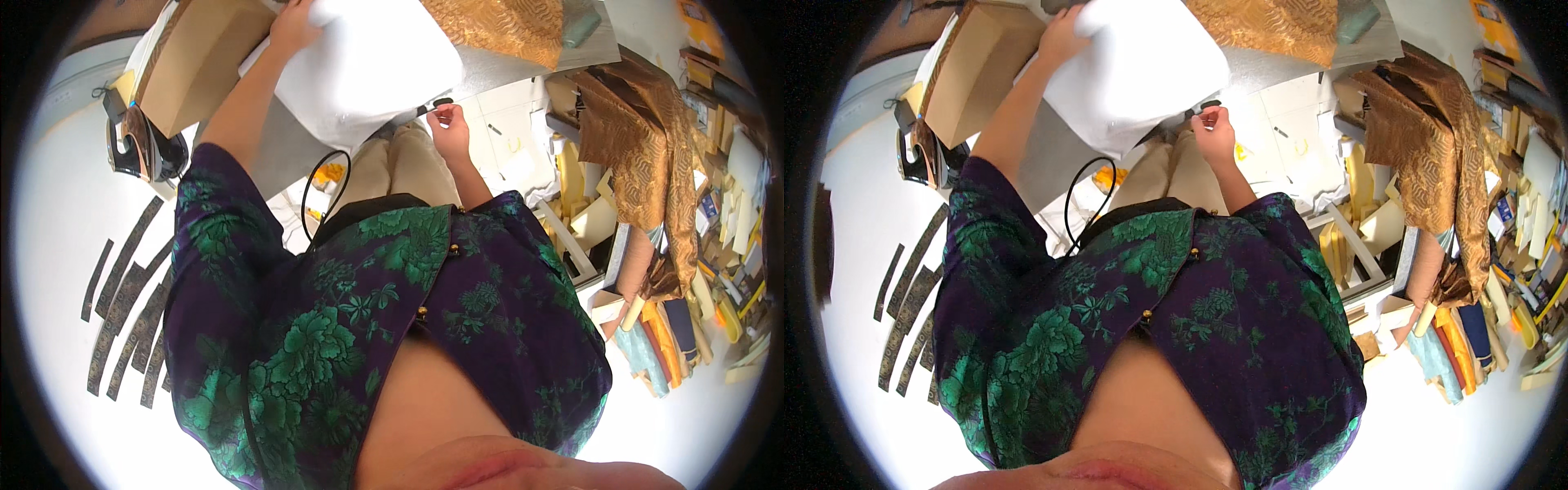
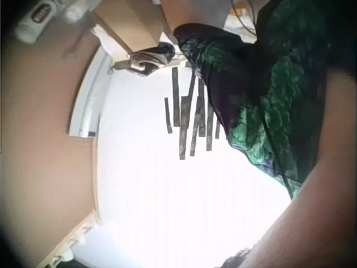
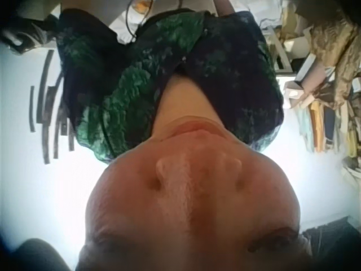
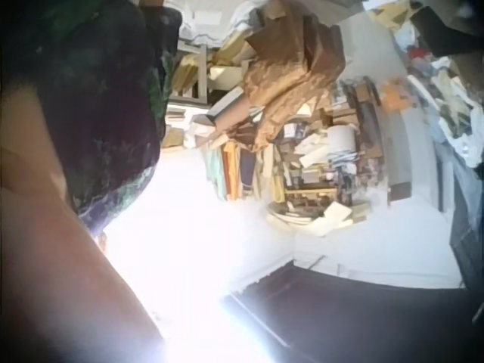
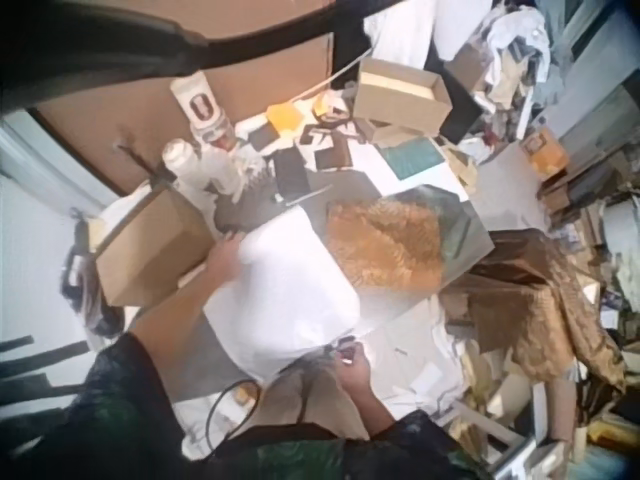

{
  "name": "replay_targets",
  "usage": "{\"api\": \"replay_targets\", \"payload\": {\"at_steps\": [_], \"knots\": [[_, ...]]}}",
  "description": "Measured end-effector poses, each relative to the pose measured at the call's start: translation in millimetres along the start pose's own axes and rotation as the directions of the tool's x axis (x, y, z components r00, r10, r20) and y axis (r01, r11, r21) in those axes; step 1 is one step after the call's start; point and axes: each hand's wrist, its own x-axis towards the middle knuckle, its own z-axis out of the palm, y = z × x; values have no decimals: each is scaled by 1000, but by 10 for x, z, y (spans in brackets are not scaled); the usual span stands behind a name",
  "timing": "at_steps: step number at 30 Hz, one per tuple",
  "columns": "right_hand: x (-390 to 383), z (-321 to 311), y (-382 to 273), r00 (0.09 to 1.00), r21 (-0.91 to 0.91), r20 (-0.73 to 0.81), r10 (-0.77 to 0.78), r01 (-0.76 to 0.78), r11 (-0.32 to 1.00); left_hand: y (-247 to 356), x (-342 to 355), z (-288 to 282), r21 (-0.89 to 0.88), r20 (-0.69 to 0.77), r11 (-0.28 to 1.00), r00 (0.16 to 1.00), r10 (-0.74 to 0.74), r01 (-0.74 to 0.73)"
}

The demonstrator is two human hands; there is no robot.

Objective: The person aligns a patterned gold fabric on a worktable, smooths it, and uses shears to cut along a marked line. After cutting, the person folds the cut piece and places it on the table.

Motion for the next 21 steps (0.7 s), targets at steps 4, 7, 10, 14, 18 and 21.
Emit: {"api": "replay_targets", "payload": {"at_steps": [4,7,10,14,18,21], "knots": [[-57,102,-83,1000,-54,-9,-9,9,998,116,45,-121,5,-156,1000,988,11,-10],[27,121,-282,962,-197,11,-273,270,942,80,1,-44,31,-212,1000,977,7,-1],[137,101,-448,868,-362,138,-477,493,792,196,-55,-75,145,-346,980,921,181,-138],[298,206,-563,683,-449,391,-617,727,520,106,-677,543,29,-246,995,964,100,-95],[474,302,-387,514,-364,505,-694,855,369,573,-1471,138,-246,-236,944,958,162,-220],[463,349,-415,434,-294,579,-691,901,319,615,-1747,198,-254,-246,957,966,78,-142]]}}
